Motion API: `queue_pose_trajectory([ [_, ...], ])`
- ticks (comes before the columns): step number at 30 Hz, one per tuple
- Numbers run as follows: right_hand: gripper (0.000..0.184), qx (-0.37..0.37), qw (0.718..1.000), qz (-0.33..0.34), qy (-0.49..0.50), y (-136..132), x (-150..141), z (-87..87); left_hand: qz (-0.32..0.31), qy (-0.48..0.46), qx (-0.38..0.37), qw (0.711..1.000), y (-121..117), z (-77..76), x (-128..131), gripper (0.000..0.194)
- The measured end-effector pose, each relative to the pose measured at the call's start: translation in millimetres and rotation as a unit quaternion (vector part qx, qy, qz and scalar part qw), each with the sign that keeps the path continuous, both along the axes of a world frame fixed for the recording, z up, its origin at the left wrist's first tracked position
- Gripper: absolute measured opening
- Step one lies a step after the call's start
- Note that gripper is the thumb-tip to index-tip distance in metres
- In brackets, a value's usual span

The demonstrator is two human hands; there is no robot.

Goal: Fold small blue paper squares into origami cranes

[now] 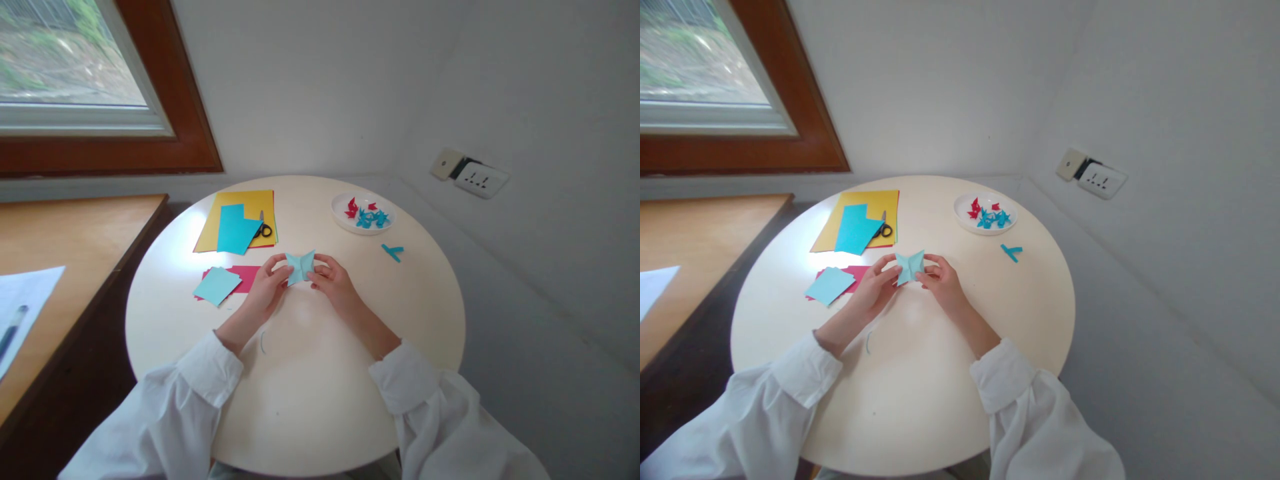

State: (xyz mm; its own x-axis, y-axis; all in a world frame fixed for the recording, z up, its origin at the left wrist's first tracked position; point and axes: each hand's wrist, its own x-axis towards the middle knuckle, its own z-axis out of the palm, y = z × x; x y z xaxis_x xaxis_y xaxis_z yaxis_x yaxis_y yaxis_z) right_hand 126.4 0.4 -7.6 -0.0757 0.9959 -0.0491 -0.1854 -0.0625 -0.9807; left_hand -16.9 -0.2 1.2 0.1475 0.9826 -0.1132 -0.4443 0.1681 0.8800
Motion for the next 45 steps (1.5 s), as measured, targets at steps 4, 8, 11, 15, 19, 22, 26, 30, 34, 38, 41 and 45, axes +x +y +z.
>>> queue_pose_trajectory([
  [4, 0.030, -0.056, 0.998, 0.012, 0.021, 1, 0, 2.1, 0.000, -0.008, 0.015, 1.000, 1, -1.4, -1, 0.027],
  [8, 0.027, -0.081, 0.996, 0.032, 0.036, 1, 0, 1.6, 0.000, 0.004, 0.023, 1.000, 1, -1.9, -1, 0.027],
  [11, 0.029, -0.071, 0.995, 0.045, 0.048, 2, -1, 0.0, -0.004, 0.014, 0.037, 0.999, 1, -3.5, -1, 0.028],
  [15, 0.033, -0.055, 0.996, 0.039, 0.056, 3, 0, -1.7, -0.019, 0.021, 0.050, 0.998, 1, -2.4, -1, 0.027],
  [19, 0.032, -0.029, 0.998, 0.021, 0.047, 3, 2, -2.9, -0.025, 0.052, 0.063, 0.996, -1, 1.2, 0, 0.025],
  [22, 0.031, -0.016, 0.999, 0.003, 0.034, 5, 3, -3.5, -0.003, 0.089, 0.078, 0.993, 0, -0.3, 0, 0.024],
  [26, 0.031, 0.009, 1.000, -0.013, -0.006, 8, 5, -3.9, 0.046, 0.139, 0.063, 0.987, 3, -5.6, -1, 0.029],
  [30, 0.026, 0.076, 0.995, -0.014, -0.061, 8, 4, -5.9, 0.065, 0.176, 0.051, 0.981, 4, -5.9, -2, 0.033],
  [34, 0.025, 0.118, 0.988, -0.025, -0.093, 6, 3, -8.5, 0.072, 0.182, 0.036, 0.980, 3, -3.6, -1, 0.031],
  [38, 0.024, 0.128, 0.986, -0.050, -0.096, 5, 5, -8.1, 0.066, 0.191, 0.039, 0.979, 2, -2.1, 0, 0.027],
  [41, 0.026, 0.130, 0.985, -0.071, -0.087, 6, 6, -6.7, 0.052, 0.221, 0.064, 0.972, 2, -2.6, -1, 0.025],
  [45, 0.028, 0.126, 0.985, -0.091, -0.068, 8, 7, -5.7, 0.050, 0.254, 0.121, 0.958, 4, -7.0, -2, 0.020],
])
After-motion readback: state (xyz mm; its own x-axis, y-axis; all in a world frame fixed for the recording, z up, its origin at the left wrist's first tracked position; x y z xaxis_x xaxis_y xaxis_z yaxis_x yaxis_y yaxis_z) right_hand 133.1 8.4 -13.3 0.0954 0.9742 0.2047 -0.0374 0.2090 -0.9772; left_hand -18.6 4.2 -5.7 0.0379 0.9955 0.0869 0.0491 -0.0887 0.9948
